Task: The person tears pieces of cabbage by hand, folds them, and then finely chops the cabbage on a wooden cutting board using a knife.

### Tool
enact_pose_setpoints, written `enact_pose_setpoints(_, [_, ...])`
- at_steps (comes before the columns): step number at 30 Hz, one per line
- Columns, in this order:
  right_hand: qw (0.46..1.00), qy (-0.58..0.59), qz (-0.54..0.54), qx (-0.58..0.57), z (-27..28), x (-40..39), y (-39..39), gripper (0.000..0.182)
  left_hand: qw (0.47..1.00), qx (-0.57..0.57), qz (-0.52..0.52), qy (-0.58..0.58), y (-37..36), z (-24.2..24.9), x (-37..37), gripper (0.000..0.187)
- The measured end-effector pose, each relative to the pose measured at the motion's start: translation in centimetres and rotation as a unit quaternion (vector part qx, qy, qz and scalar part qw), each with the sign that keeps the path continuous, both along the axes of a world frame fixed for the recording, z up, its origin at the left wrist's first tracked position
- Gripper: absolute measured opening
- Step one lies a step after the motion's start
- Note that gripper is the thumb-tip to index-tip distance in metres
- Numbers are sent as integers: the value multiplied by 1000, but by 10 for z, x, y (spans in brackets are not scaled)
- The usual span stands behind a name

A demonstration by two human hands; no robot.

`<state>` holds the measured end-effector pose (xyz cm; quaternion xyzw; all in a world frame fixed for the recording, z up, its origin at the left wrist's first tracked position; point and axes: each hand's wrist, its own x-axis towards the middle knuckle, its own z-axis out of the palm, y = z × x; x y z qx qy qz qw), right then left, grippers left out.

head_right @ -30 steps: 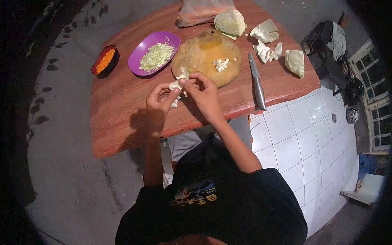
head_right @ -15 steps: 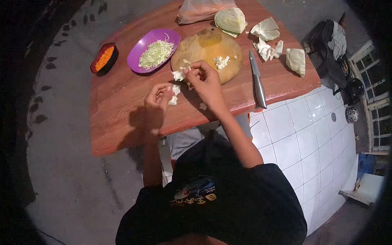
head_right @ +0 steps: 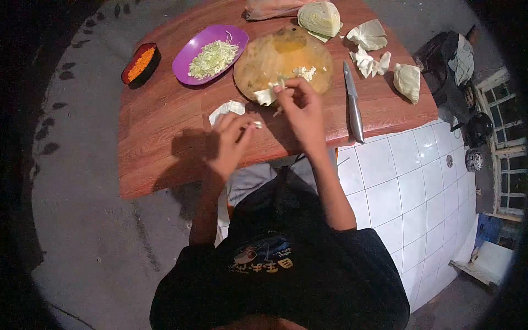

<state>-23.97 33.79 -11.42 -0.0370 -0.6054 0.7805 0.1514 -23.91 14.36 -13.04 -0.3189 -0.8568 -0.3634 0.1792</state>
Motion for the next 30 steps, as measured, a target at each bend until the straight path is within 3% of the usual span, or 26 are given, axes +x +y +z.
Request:
enact_pose_setpoints(2, [1000, -1, 28, 4, -5, -1, -8, 14, 988, -34, 97, -112, -10, 16, -3, 14])
enact_pose_setpoints(4, [999, 2, 37, -23, -12, -4, -16, 15, 990, -32, 111, -81, -17, 23, -5, 13])
enact_pose_setpoints(6, [998, 7, 62, 22, -9, -2, -21, 16, 977, -109, 185, 8, -23, 27, -7, 17])
enact_pose_setpoints(13, [994, 5, 102, 48, -14, -8, -38, 17, 975, -92, 202, -1, -36, 26, -17, 23])
enact_pose_setpoints(16, [983, 30, 117, 141, -17, -13, -41, 18, 983, -37, 177, 26, -35, 33, -20, 23])
enact_pose_setpoints(17, [970, 55, 122, 203, -15, -14, -43, 19, 978, 89, 142, -126, -32, 42, -16, 23])
enact_pose_setpoints(18, [970, 57, 123, 203, -12, -15, -43, 19, 933, 212, 101, -272, -31, 47, -14, 23])
enact_pose_setpoints(22, [955, 37, 168, 241, 2, -15, -47, 22, 970, 90, 87, -209, -38, 42, -16, 24])
enact_pose_setpoints(24, [955, 49, 161, 245, 5, -18, -49, 22, 919, 229, 79, -310, -43, 38, -14, 26])
enact_pose_setpoints(27, [957, 71, 200, 198, 5, -25, -49, 24, 916, 208, 128, -318, -59, 31, -20, 23])
enact_pose_setpoints(30, [968, 79, 153, 183, -3, -34, -58, 19, 916, 223, 149, -299, -62, 36, -17, 22])
